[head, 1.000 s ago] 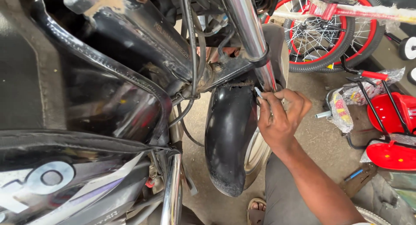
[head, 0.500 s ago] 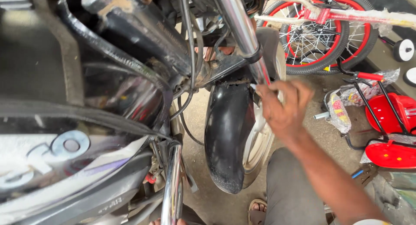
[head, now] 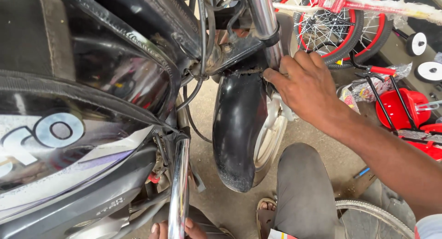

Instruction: The recorder is applying a repair or adhesive to the front fender of a motorcycle.

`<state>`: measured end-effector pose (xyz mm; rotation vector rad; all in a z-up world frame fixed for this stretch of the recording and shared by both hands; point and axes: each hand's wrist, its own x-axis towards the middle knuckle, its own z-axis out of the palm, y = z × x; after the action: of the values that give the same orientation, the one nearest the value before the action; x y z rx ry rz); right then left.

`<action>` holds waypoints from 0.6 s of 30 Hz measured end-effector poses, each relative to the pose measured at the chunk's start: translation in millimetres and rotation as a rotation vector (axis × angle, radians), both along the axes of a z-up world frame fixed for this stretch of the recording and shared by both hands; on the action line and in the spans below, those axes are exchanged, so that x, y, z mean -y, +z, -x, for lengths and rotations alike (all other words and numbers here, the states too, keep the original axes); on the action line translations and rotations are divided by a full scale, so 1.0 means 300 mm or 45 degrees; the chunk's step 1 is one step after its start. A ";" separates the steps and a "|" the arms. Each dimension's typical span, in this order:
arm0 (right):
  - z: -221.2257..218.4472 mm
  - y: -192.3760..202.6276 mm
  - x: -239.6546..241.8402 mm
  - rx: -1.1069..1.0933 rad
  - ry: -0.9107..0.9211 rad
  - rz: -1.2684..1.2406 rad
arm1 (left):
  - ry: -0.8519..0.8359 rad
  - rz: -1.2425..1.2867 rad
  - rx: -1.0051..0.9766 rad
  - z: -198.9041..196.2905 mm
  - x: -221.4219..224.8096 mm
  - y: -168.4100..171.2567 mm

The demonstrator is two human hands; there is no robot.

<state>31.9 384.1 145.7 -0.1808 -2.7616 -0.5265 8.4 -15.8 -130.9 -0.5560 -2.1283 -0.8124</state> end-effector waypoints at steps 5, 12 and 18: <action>0.012 -0.027 -0.002 -0.045 0.032 -0.003 | -0.011 -0.096 0.126 -0.011 -0.002 0.018; 0.005 -0.089 -0.036 -0.135 0.114 -0.091 | -0.008 -0.043 0.026 -0.014 0.012 -0.047; 0.012 -0.148 -0.053 -0.198 0.145 -0.182 | -0.110 0.388 -0.985 0.189 0.024 0.058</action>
<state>28.3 400.0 101.2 -0.0296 -2.5543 -0.6484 -48.3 -22.9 -113.5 -0.9470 -1.5086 -0.2347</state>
